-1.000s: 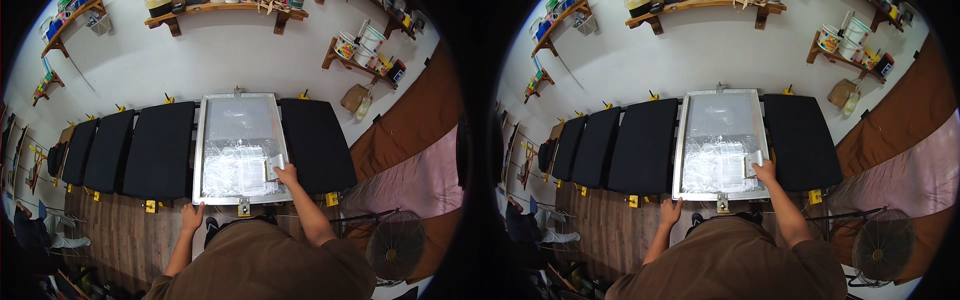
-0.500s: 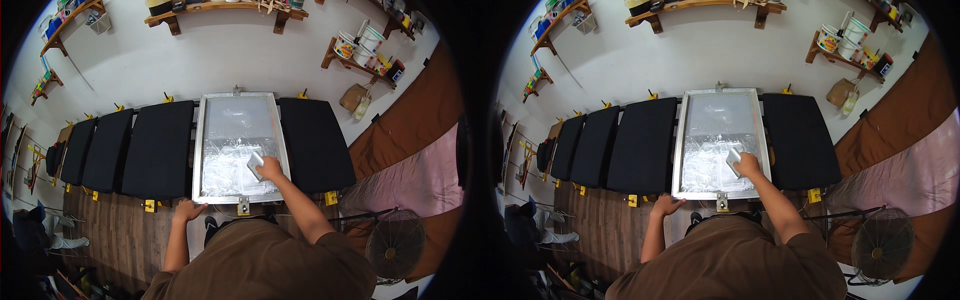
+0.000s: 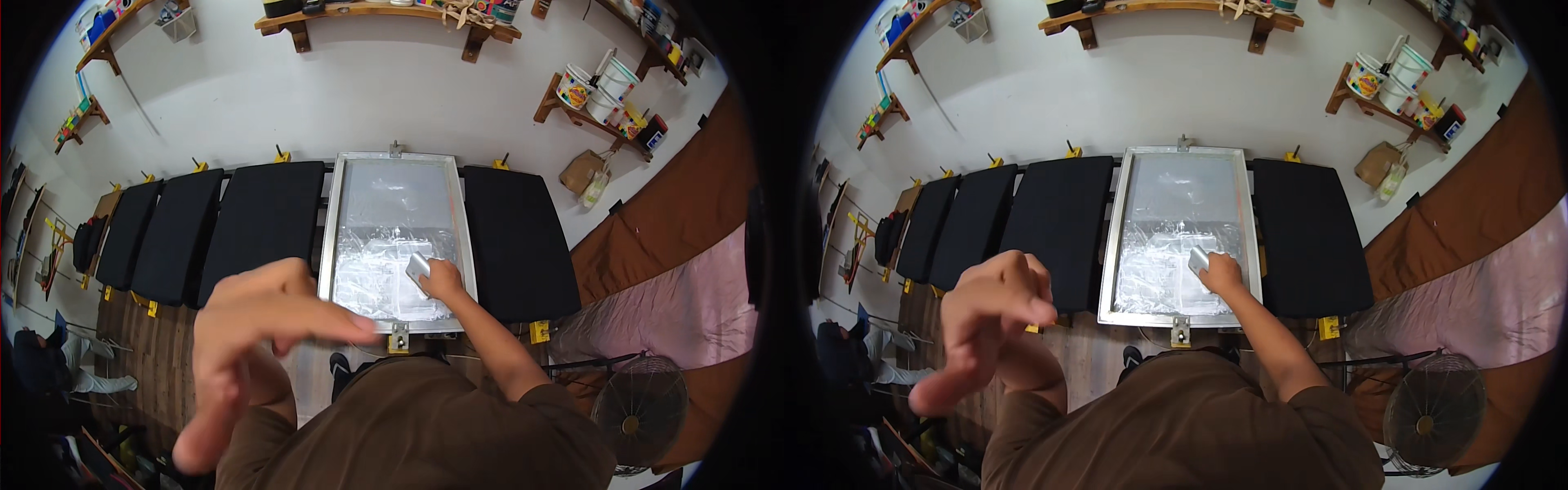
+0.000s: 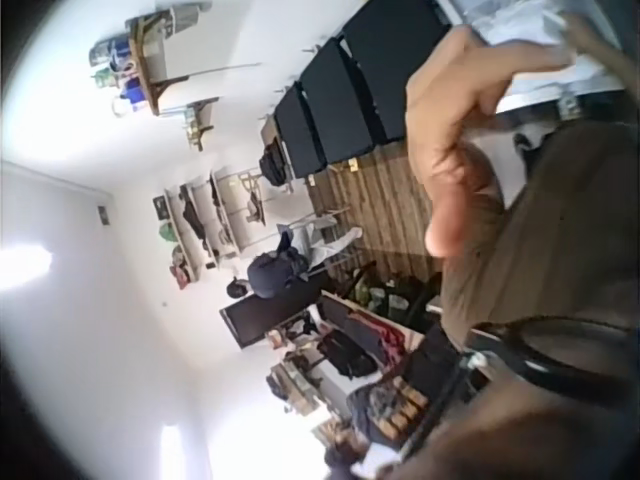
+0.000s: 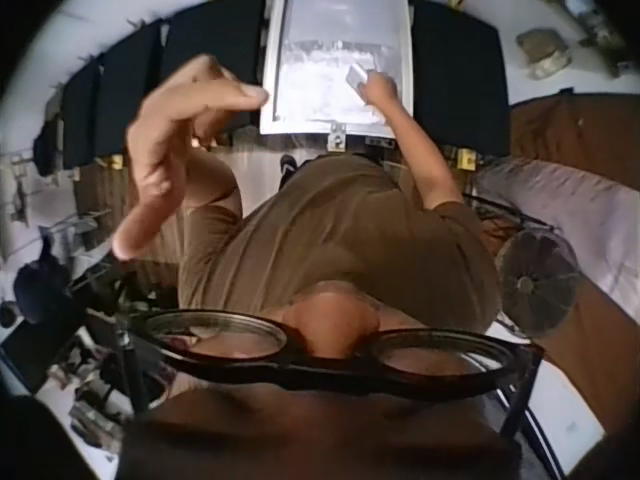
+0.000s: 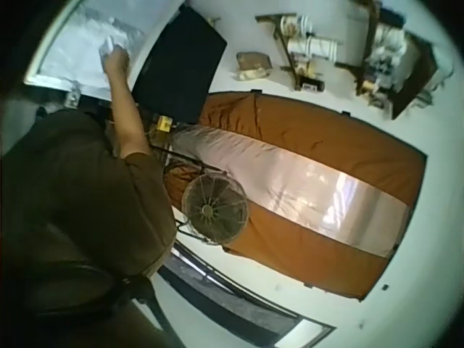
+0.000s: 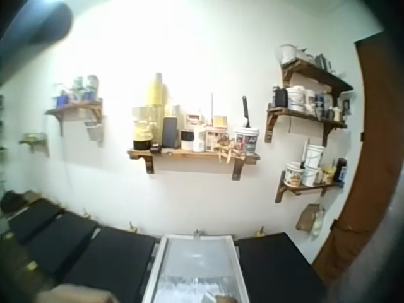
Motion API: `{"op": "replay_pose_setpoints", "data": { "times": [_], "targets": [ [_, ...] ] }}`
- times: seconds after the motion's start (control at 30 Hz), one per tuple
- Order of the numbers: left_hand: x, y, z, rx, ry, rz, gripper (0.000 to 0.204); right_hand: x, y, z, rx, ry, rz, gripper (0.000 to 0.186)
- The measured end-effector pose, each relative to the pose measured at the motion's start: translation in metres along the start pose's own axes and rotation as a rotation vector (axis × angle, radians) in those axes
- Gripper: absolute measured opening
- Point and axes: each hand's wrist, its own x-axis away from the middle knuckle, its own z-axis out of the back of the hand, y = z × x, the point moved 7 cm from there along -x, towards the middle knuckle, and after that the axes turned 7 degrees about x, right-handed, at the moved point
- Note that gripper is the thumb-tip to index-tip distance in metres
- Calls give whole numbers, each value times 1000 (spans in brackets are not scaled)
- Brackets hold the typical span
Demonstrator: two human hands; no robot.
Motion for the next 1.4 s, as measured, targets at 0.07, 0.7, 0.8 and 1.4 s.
{"op": "replay_pose_setpoints", "data": {
  "times": [0.07,0.7,0.8,1.4],
  "targets": [
    [-14,13,-27,193,-169,-38,121,4,0,0,34,3,0,35],
    [11,-8,-148,1861,-285,-303,103,13,-9,-7,41,72,-63,28],
    [10,-7,-148,1868,-395,-336,103,11,-7,-7,21,72,-64,30],
    [24,-29,-179,1810,-806,-134,125,12,-13,-4,0,71,-78,30]
  ]
}}
